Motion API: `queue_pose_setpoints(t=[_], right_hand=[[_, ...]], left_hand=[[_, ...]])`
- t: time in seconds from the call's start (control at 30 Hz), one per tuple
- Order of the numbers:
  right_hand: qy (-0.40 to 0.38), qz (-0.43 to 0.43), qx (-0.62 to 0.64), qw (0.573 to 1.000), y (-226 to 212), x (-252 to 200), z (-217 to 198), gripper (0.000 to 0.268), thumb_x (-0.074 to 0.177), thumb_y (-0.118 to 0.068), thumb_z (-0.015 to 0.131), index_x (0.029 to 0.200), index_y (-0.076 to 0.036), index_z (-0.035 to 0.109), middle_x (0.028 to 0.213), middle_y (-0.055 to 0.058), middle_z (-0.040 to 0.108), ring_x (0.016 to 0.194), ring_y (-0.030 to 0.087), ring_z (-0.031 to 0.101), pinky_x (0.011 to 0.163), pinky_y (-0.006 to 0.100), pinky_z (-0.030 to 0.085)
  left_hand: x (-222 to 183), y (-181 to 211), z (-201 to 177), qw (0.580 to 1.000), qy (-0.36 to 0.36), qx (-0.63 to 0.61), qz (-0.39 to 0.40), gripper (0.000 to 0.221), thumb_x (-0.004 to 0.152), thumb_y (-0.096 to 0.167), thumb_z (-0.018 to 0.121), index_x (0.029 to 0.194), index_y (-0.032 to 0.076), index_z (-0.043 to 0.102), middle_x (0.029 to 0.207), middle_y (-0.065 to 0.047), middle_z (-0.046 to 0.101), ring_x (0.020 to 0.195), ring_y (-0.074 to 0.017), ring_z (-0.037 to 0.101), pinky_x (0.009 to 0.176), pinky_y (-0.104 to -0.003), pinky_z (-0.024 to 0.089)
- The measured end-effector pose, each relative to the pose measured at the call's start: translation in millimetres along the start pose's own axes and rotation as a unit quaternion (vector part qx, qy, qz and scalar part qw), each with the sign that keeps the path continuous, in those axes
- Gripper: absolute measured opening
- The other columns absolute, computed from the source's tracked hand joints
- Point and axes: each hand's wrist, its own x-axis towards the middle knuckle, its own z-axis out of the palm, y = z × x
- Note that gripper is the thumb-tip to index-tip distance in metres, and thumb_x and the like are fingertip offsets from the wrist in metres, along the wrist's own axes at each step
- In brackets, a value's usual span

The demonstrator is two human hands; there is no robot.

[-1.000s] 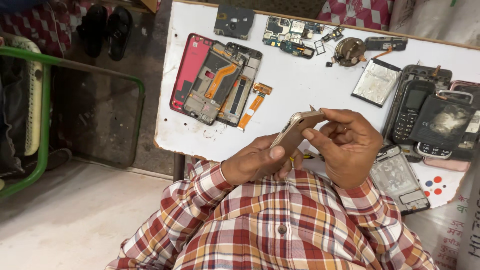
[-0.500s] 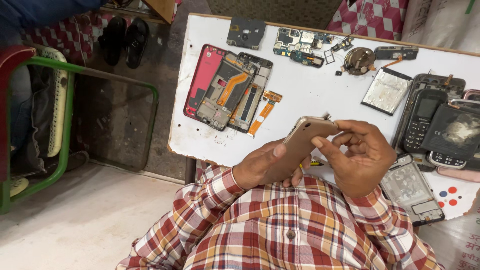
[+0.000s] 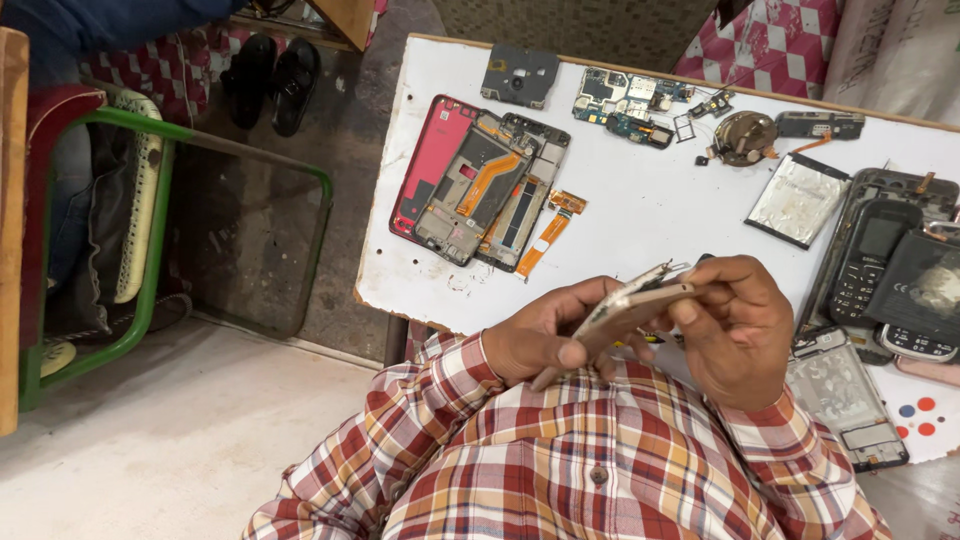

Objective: The person disassembles and reassembles mobile phones at a workbench, using a screwdriver and tweezers to remove and install internal components such as circuit boards and connectors. The person handles multiple phone frames and parts, aligning and securing components before setting the devices aside.

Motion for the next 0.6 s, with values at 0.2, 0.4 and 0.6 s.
queue_pose_setpoints(t=[0.2,0.4,0.6], right_hand=[[-0.059,-0.057,-0.160,0.984,-18,11,13,0.069,0.083,-0.028,0.087,0.136,-0.001,0.052,0.113,0.009,0.068,0.106,0.014,0.069,0.094,0.029,0.059],[-0.071,0.004,-0.113,0.991,-30,21,26,0.080,0.081,-0.031,0.089,0.143,-0.001,0.047,0.127,0.012,0.066,0.117,0.018,0.068,0.102,0.033,0.059],[-0.066,0.002,-0.077,0.995,-26,21,32,0.070,0.090,-0.022,0.083,0.146,0.001,0.049,0.128,0.013,0.067,0.118,0.018,0.068,0.103,0.033,0.058]], left_hand=[[7,-4,8,0.988,0.115,0.104,0.010,0.088,0.082,0.037,0.090,0.147,-0.001,0.044,0.129,-0.016,0.061,0.113,-0.0220,0.063,0.101,-0.034,0.053],[6,1,20,0.947,0.199,0.245,0.060,0.088,0.069,0.028,0.096,0.135,0.003,0.044,0.121,-0.010,0.061,0.115,-0.0169,0.061,0.103,-0.032,0.050],[10,5,24,0.936,0.222,0.265,0.069,0.088,0.068,0.032,0.098,0.131,0.003,0.044,0.118,-0.010,0.061,0.111,-0.0166,0.062,0.098,-0.031,0.053]])
